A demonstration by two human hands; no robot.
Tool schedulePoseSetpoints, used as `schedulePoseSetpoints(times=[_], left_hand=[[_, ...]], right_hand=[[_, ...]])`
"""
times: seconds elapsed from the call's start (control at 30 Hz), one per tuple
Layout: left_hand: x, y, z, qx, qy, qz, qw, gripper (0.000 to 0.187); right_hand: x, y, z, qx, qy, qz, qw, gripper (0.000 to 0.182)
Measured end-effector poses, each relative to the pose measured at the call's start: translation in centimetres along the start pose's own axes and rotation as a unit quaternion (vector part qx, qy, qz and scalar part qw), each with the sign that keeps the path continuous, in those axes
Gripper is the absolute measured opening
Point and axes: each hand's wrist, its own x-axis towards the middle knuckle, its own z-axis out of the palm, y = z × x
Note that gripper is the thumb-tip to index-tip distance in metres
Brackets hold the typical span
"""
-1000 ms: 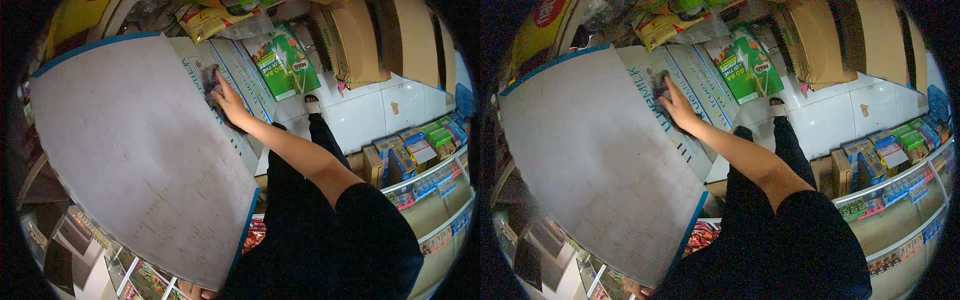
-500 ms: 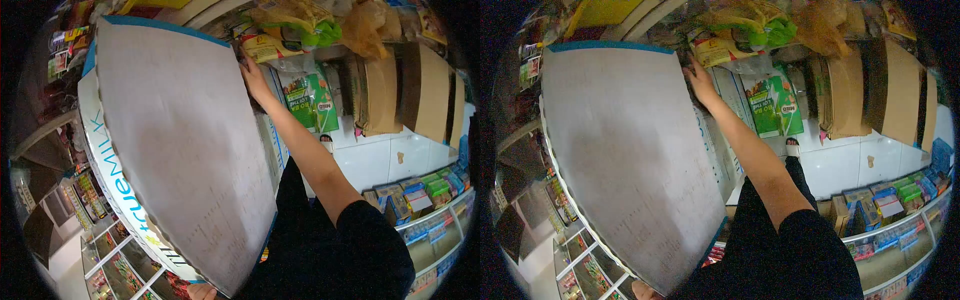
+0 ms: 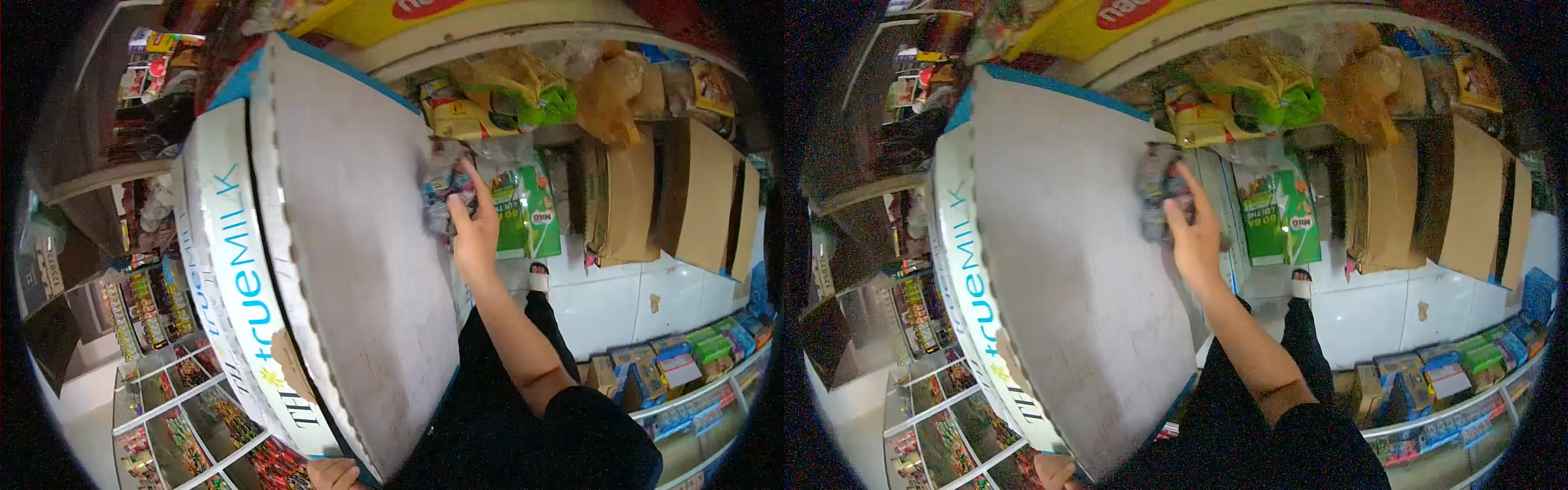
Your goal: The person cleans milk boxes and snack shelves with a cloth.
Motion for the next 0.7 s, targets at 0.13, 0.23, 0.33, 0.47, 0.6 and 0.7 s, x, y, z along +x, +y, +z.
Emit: schedulePoseSetpoints(times=[0.13, 0.23, 0.33, 0.47, 0.6, 0.7], left_hand=[[-1.0, 0.1, 0.4, -0.001, 0.026, -0.015, 1.000, 0.042], [-1.2, -0.2, 0.7, -0.011, 0.045, -0.002, 0.999, 0.042], [-0.3, 0.6, 0.6, 0.009, 0.041, -0.041, 0.998, 0.042], [-0.8, -0.2, 0.0, -0.019, 0.000, -0.033, 0.999, 0.041], [-0.5, -0.4, 0.4, 0.016, 0.035, -0.034, 0.999, 0.041], [-0.9, -0.6, 0.7, -0.019, 0.056, -0.007, 0.998, 0.041]], right_hand=[[2.7, -5.3, 4.5, -0.192, -0.219, -0.224, 0.930, 0.043], [5.2, -6.9, 7.5, -0.216, -0.269, -0.311, 0.886, 0.043], [7.4, -5.6, 7.9, -0.276, -0.254, -0.358, 0.855, 0.043], [6.1, -2.0, 4.7, -0.222, -0.181, -0.210, 0.935, 0.044], [0.0, -2.5, 3.5, -0.201, -0.228, -0.289, 0.908, 0.048], [-0.2, -6.3, 6.5, -0.128, -0.309, -0.370, 0.867, 0.051]])
